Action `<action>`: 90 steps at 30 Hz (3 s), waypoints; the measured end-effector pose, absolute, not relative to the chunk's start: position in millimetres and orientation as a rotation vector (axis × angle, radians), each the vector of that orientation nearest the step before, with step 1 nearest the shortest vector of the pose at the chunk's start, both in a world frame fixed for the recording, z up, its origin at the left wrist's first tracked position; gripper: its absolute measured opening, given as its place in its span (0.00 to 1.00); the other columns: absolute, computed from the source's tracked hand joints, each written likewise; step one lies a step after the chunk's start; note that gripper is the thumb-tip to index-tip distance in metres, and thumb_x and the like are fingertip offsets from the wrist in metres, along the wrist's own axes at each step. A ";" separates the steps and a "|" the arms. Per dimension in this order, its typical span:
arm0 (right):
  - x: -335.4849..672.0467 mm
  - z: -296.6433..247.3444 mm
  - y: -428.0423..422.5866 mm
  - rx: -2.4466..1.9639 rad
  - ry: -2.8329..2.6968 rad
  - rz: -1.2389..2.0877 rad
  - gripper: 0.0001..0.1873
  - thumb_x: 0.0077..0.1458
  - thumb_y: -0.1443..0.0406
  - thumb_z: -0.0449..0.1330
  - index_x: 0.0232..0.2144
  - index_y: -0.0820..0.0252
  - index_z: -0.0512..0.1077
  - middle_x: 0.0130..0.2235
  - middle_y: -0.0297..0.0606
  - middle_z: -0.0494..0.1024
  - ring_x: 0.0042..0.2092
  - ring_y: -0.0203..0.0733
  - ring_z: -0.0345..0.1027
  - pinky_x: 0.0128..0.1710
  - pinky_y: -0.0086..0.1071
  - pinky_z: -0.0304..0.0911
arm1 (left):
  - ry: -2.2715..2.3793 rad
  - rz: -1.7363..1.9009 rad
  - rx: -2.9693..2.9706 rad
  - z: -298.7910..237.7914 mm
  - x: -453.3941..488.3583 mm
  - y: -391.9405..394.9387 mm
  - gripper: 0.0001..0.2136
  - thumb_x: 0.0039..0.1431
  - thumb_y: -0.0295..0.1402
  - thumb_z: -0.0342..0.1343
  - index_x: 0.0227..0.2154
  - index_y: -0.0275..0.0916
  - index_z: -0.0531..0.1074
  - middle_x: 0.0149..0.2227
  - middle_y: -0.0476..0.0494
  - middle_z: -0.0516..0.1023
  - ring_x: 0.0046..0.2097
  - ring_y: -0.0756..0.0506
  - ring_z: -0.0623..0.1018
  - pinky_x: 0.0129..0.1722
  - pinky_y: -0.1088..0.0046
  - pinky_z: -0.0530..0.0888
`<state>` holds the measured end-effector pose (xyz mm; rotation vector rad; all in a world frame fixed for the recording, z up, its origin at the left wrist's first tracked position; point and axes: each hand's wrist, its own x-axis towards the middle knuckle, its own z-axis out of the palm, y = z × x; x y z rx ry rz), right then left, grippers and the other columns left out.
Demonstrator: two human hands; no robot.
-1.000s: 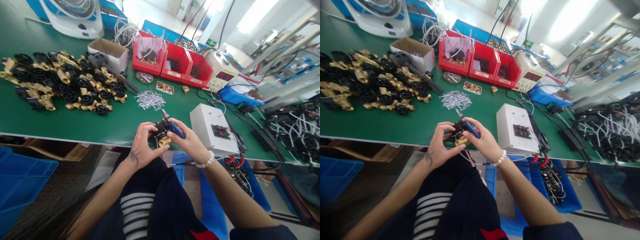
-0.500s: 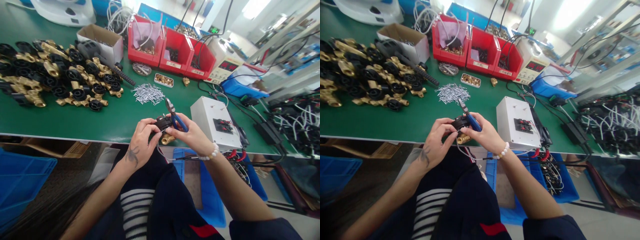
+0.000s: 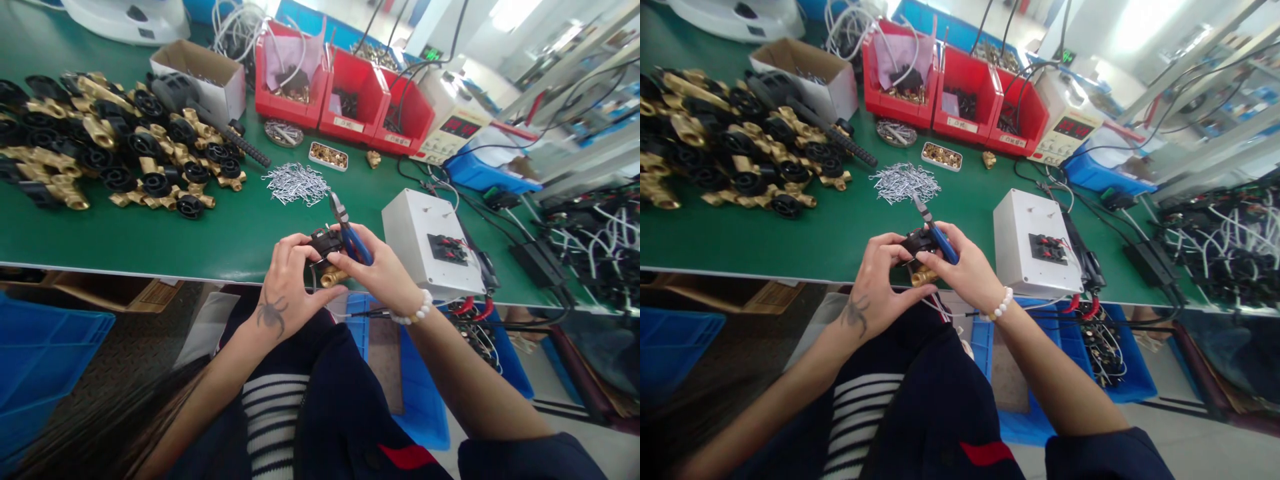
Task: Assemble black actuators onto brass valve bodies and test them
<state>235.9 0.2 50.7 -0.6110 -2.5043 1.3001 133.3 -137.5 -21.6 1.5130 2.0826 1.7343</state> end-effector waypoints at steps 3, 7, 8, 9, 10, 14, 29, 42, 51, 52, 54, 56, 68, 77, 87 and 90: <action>247.0 65.3 4.0 -0.549 -2.621 0.957 0.21 0.58 0.58 0.61 0.52 0.59 0.70 0.41 0.39 0.77 0.38 0.42 0.71 0.39 0.34 0.68 | 2.097 1.797 1.400 -19.2 136.8 -134.7 0.20 0.49 0.36 0.69 0.40 0.37 0.65 0.51 0.37 0.68 0.54 0.40 0.71 0.53 0.56 0.73; 267.9 75.0 13.6 -0.570 -2.347 0.345 0.09 0.61 0.62 0.58 0.42 0.58 0.73 0.35 0.37 0.75 0.31 0.38 0.67 0.33 0.33 0.64 | 2.021 1.830 1.298 -16.8 136.5 -132.5 0.21 0.47 0.34 0.70 0.39 0.36 0.66 0.52 0.37 0.69 0.55 0.40 0.71 0.53 0.56 0.72; 272.0 74.2 15.9 -0.547 -2.328 0.277 0.08 0.62 0.62 0.57 0.42 0.58 0.72 0.33 0.37 0.74 0.30 0.38 0.65 0.31 0.32 0.63 | 2.014 1.834 1.284 -16.7 136.0 -132.3 0.21 0.47 0.34 0.71 0.39 0.36 0.66 0.52 0.37 0.69 0.55 0.40 0.71 0.53 0.57 0.72; 275.1 72.9 17.8 -0.500 -2.390 0.245 0.08 0.62 0.63 0.56 0.41 0.59 0.72 0.33 0.37 0.73 0.29 0.38 0.65 0.30 0.33 0.62 | 2.011 1.837 1.276 -16.9 135.5 -132.1 0.21 0.47 0.34 0.71 0.39 0.36 0.66 0.52 0.37 0.69 0.55 0.40 0.71 0.53 0.57 0.72; 277.3 71.6 19.3 -0.436 -2.508 0.238 0.07 0.61 0.64 0.55 0.40 0.59 0.71 0.33 0.37 0.73 0.29 0.39 0.65 0.30 0.33 0.62 | 2.013 1.837 1.274 -17.2 135.2 -132.0 0.21 0.47 0.34 0.71 0.39 0.36 0.67 0.52 0.37 0.69 0.55 0.40 0.71 0.53 0.57 0.72; 279.6 72.7 20.8 -0.361 -2.773 0.291 0.08 0.60 0.67 0.55 0.40 0.58 0.72 0.33 0.38 0.74 0.30 0.39 0.66 0.30 0.32 0.62 | 2.035 1.821 1.303 -18.5 134.3 -132.0 0.21 0.45 0.33 0.71 0.38 0.36 0.67 0.51 0.37 0.70 0.54 0.39 0.72 0.52 0.56 0.72; 270.9 67.3 19.6 -0.505 -2.351 0.179 0.05 0.62 0.64 0.54 0.40 0.57 0.67 0.34 0.37 0.71 0.31 0.39 0.65 0.33 0.33 0.63 | 1.968 1.845 1.232 -18.2 129.8 -133.3 0.21 0.45 0.34 0.71 0.38 0.36 0.67 0.51 0.38 0.69 0.54 0.41 0.71 0.48 0.62 0.75; 267.6 72.6 19.9 -0.393 -2.830 0.052 0.08 0.57 0.70 0.52 0.38 0.60 0.69 0.32 0.38 0.72 0.28 0.40 0.65 0.28 0.31 0.58 | 1.968 1.855 1.255 -19.7 128.8 -134.0 0.21 0.45 0.34 0.71 0.37 0.37 0.66 0.51 0.38 0.70 0.54 0.41 0.72 0.50 0.59 0.74; 269.4 72.3 22.0 -0.465 -2.704 0.105 0.07 0.57 0.69 0.54 0.38 0.59 0.68 0.31 0.37 0.72 0.29 0.39 0.65 0.29 0.30 0.58 | 1.953 1.877 1.272 -21.4 129.5 -133.5 0.20 0.46 0.33 0.71 0.37 0.36 0.66 0.50 0.37 0.69 0.54 0.40 0.71 0.53 0.56 0.72; 269.5 72.2 22.1 -0.421 -2.857 0.094 0.07 0.55 0.70 0.53 0.37 0.59 0.68 0.31 0.37 0.72 0.28 0.39 0.65 0.28 0.30 0.57 | 1.964 1.874 1.272 -21.2 129.6 -133.5 0.20 0.45 0.33 0.71 0.37 0.36 0.66 0.50 0.37 0.69 0.54 0.40 0.71 0.53 0.56 0.72; 269.5 74.4 22.3 -0.353 -2.992 0.087 0.08 0.54 0.72 0.53 0.37 0.59 0.69 0.31 0.36 0.72 0.28 0.38 0.65 0.27 0.29 0.56 | 1.980 1.864 1.272 -20.9 129.9 -133.4 0.20 0.46 0.33 0.71 0.37 0.36 0.66 0.51 0.37 0.69 0.54 0.40 0.71 0.53 0.56 0.72; 269.5 78.0 22.4 -0.389 -2.783 0.100 0.08 0.56 0.71 0.54 0.38 0.59 0.69 0.32 0.36 0.72 0.29 0.37 0.65 0.29 0.29 0.58 | 1.973 1.863 1.282 -20.9 130.2 -133.3 0.20 0.46 0.33 0.71 0.37 0.36 0.66 0.51 0.37 0.69 0.54 0.40 0.71 0.52 0.56 0.73; 268.8 82.1 23.1 -0.468 -2.566 -0.036 0.09 0.59 0.67 0.51 0.41 0.59 0.69 0.32 0.39 0.72 0.30 0.41 0.65 0.30 0.32 0.60 | 1.975 1.867 1.334 -21.5 130.0 -133.4 0.21 0.45 0.32 0.72 0.36 0.35 0.66 0.50 0.36 0.69 0.53 0.39 0.71 0.52 0.54 0.73; 269.0 84.3 21.3 -0.371 -2.574 -0.009 0.07 0.58 0.69 0.54 0.40 0.60 0.68 0.31 0.36 0.72 0.28 0.37 0.64 0.30 0.29 0.59 | 1.983 1.858 1.324 -21.2 130.4 -133.3 0.21 0.44 0.32 0.72 0.36 0.35 0.66 0.50 0.36 0.69 0.53 0.39 0.72 0.51 0.54 0.73; 267.4 83.2 17.8 -0.558 -2.773 -0.097 0.12 0.59 0.71 0.49 0.43 0.61 0.69 0.34 0.39 0.72 0.33 0.40 0.66 0.33 0.30 0.58 | 1.972 1.860 1.345 -22.9 127.8 -134.1 0.21 0.45 0.34 0.71 0.36 0.36 0.66 0.50 0.37 0.70 0.53 0.40 0.72 0.51 0.55 0.74; 265.2 80.3 16.0 -0.528 -2.941 -0.103 0.11 0.54 0.73 0.53 0.38 0.60 0.71 0.31 0.38 0.72 0.31 0.39 0.65 0.30 0.29 0.55 | 1.970 1.841 1.342 -22.0 127.0 -134.3 0.20 0.45 0.34 0.71 0.35 0.36 0.66 0.50 0.37 0.70 0.53 0.39 0.72 0.50 0.55 0.74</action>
